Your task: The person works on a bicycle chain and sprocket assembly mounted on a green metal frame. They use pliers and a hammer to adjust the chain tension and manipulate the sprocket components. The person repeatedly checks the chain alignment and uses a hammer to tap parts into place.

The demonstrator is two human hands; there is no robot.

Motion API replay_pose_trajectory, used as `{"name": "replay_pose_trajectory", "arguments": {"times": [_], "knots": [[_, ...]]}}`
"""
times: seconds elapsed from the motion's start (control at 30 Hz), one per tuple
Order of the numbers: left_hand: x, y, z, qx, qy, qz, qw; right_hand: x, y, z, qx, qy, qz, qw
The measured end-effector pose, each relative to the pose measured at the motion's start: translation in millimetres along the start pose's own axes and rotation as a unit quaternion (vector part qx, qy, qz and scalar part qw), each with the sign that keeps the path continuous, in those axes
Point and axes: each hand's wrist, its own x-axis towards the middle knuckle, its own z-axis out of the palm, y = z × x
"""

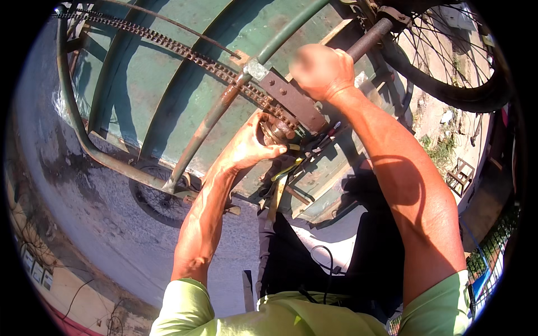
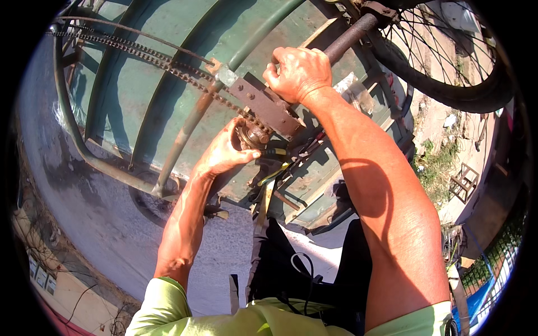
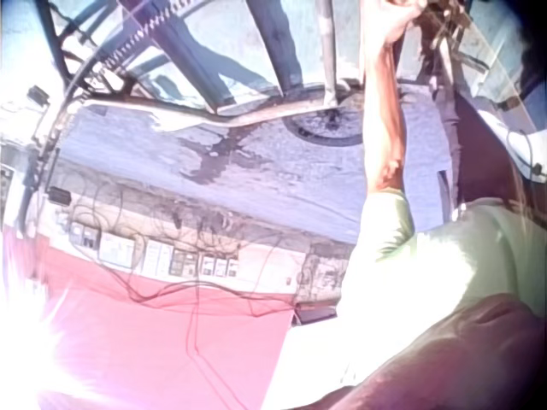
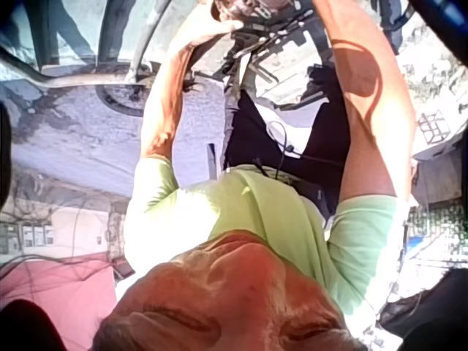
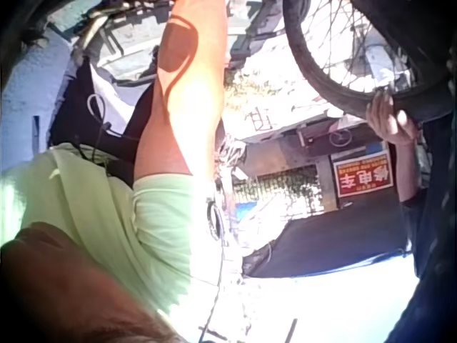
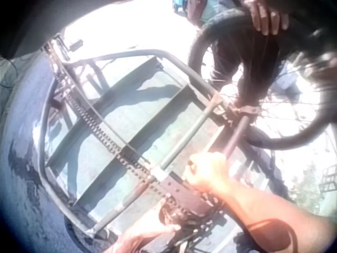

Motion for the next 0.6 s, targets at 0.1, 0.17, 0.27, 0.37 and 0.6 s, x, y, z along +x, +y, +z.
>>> {"name": "replay_pose_trajectory", "arguments": {"times": [0.1,0.17,0.27,0.37,0.6], "knots": [[-1,6,2,-0.023,-0.009,-0.019,1.000,1,-1,-2,0.007,-0.018,0.010,1.000],[1,9,2,-0.002,-0.006,-0.021,1.000,3,1,-3,0.001,-0.019,0.010,1.000],[-3,15,2,0.006,0.013,-0.023,1.000,3,0,-3,0.010,-0.020,0.011,1.000],[-6,-8,0,0.044,0.052,0.038,0.997,1,-1,-5,0.014,-0.018,0.013,1.000],[-25,2,-4,0.183,0.092,0.197,0.959,0,5,4,-0.005,0.033,-0.026,0.999]]}}
